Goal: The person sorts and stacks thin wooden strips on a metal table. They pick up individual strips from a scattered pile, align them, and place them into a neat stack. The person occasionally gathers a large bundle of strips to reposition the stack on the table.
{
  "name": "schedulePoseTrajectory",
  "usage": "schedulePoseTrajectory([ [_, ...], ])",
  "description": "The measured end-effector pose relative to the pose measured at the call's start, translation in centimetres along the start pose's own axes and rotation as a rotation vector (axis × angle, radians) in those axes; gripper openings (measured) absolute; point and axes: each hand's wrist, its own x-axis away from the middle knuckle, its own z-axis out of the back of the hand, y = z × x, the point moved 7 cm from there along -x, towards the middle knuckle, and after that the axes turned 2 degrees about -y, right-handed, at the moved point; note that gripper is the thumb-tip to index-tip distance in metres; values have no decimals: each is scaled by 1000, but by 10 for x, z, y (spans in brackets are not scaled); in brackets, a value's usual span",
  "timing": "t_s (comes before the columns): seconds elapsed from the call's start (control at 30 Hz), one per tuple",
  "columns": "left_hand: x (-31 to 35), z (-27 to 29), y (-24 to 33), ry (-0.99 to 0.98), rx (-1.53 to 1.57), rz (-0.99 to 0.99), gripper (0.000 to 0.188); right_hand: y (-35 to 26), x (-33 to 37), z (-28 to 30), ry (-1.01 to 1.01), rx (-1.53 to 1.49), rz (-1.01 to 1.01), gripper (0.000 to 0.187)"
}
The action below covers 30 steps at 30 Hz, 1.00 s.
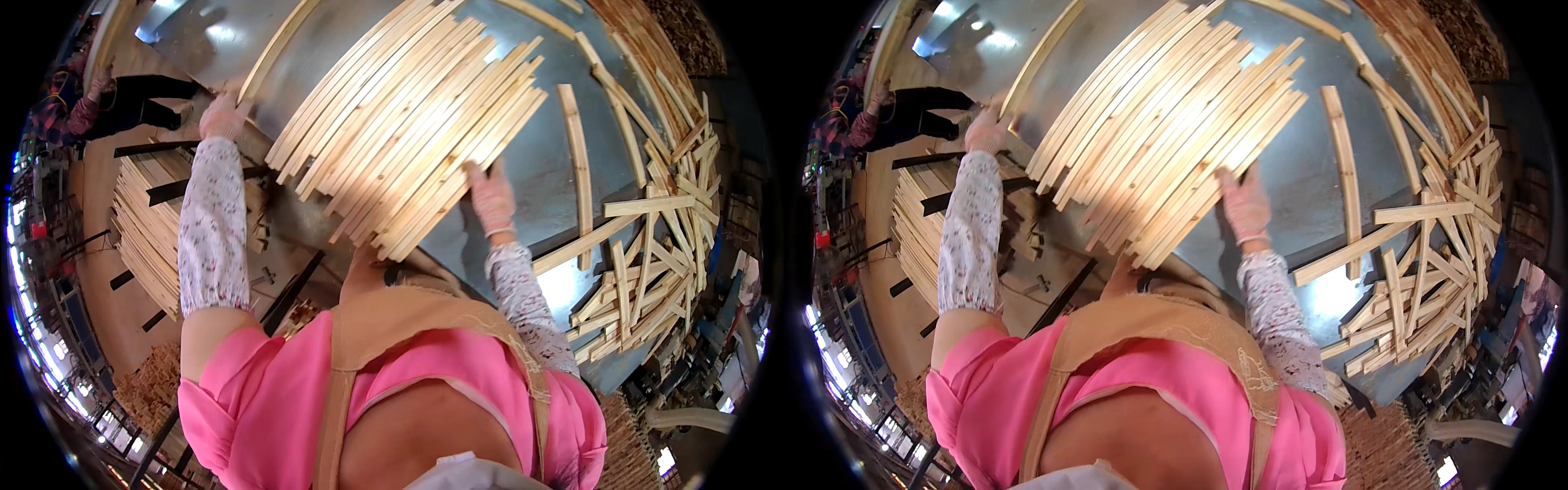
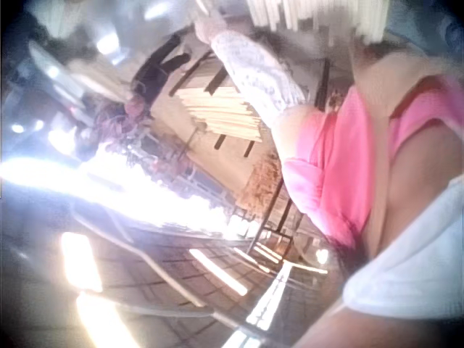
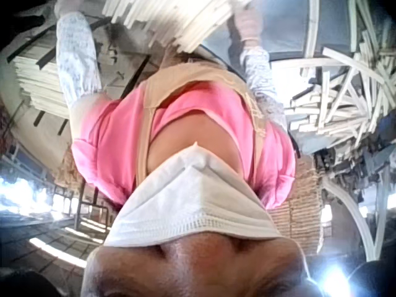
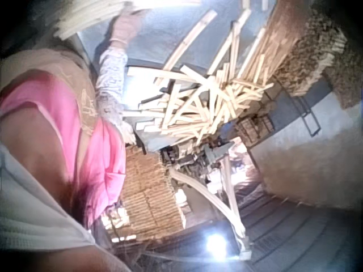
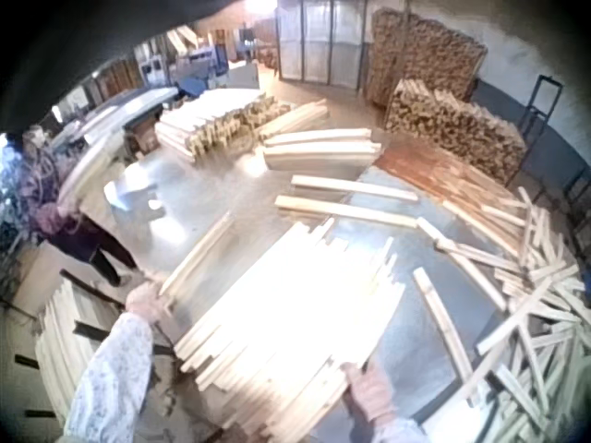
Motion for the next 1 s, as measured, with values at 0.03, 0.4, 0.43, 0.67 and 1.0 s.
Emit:
schedulePoseTrajectory([
  [0.03,-13,6,22,92,-74,-88,64,5,-14,6,67,-41,8,71],
  [0.4,-71,-43,237,-222,754,-612,89,12,-87,24,348,194,-158,74],
  [0.43,-66,-39,239,-304,829,-580,91,10,-85,15,375,-10,-110,74],
  [0.67,-41,-55,219,-699,1106,-350,104,7,-69,-14,235,-737,-206,74],
  [1.0,-51,165,285,-567,1508,-983,85,-163,-31,150,521,-723,507,62],
])
